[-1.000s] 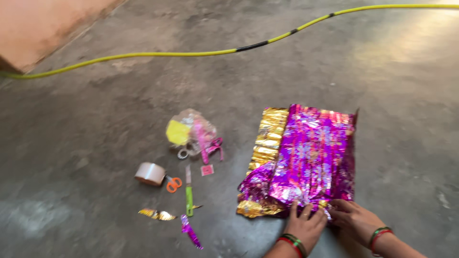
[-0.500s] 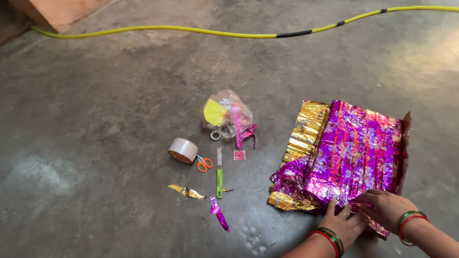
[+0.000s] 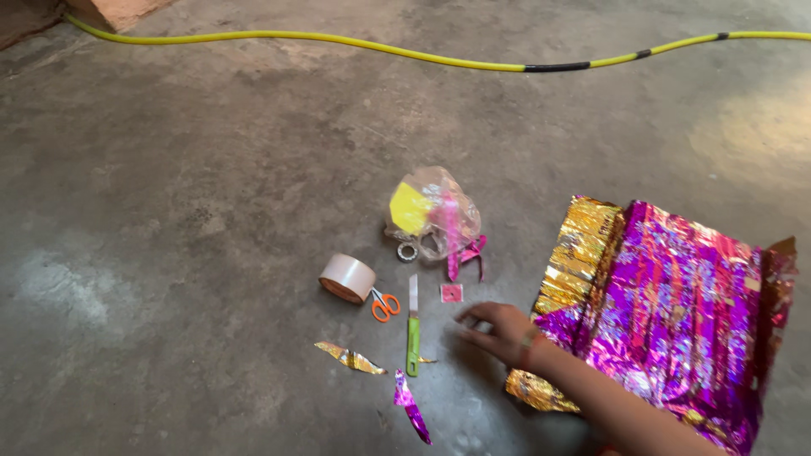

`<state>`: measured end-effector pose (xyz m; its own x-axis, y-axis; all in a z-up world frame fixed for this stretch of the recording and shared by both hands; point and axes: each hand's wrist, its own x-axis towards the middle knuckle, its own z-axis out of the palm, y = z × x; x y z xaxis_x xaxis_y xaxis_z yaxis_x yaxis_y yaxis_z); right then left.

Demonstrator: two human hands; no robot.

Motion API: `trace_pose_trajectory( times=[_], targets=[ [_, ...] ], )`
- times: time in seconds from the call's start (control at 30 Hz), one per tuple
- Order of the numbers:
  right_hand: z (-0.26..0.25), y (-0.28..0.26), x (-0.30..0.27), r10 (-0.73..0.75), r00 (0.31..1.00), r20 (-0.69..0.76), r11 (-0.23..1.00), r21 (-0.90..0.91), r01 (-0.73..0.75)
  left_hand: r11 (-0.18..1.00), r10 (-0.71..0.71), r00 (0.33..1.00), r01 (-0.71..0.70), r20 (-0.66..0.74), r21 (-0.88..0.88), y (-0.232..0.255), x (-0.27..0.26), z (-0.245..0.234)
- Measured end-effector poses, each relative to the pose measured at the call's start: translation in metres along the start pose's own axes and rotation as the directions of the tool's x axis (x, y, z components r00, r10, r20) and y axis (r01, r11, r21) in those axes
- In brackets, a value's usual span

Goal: The person wraps a rectangular object with shiny purple and gold paper on the floor. They fold the paper edges, smooth the surface, and secure the folds with clear tape using scissors to cut the tape.

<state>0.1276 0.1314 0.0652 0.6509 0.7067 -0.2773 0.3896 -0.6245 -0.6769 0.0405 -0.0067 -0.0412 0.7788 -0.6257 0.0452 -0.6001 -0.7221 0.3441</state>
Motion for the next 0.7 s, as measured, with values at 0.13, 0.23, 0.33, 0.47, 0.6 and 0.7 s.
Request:
trace_pose_trajectory(
  times=[0.13, 0.23, 0.33, 0.47, 0.6, 0.7],
  targets=[
    [0.052, -0.041, 0.094, -0.190, 0.969, -0.157, 0.974, 0.096, 0.207, 1.000, 0.007, 1.000, -0.007, 0.016, -0.016, -0.020, -0.012, -0.003],
    [0.090, -0.065, 0.149, -0.246, 0.937, -0.249, 0.925, 0.227, 0.304, 0.999, 0.013, 0.999, -0.011, 0.035, -0.032, -0.036, -0.029, -0.002],
    [0.110, -0.076, 0.164, -0.063, 0.988, -0.140, 0.843, 0.523, 0.128, 0.999, 0.019, 0.998, -0.016, 0.055, -0.049, -0.043, -0.050, 0.001],
    [0.069, -0.067, 0.135, 0.063, 0.983, -0.172, 0.613, 0.784, 0.098, 0.997, 0.042, 0.999, -0.040, 0.033, -0.061, -0.046, -0.045, 0.003],
    [-0.041, -0.029, 0.039, 0.182, 0.981, -0.070, 0.492, 0.870, -0.029, 0.997, 0.046, 0.998, -0.048, -0.031, -0.065, -0.035, 0.001, 0.025],
    [-0.112, -0.005, -0.057, 0.198, 0.977, -0.082, 0.521, 0.853, -0.034, 0.993, 0.056, 0.992, -0.067, -0.111, -0.094, 0.001, 0.039, 0.047]
  ],
)
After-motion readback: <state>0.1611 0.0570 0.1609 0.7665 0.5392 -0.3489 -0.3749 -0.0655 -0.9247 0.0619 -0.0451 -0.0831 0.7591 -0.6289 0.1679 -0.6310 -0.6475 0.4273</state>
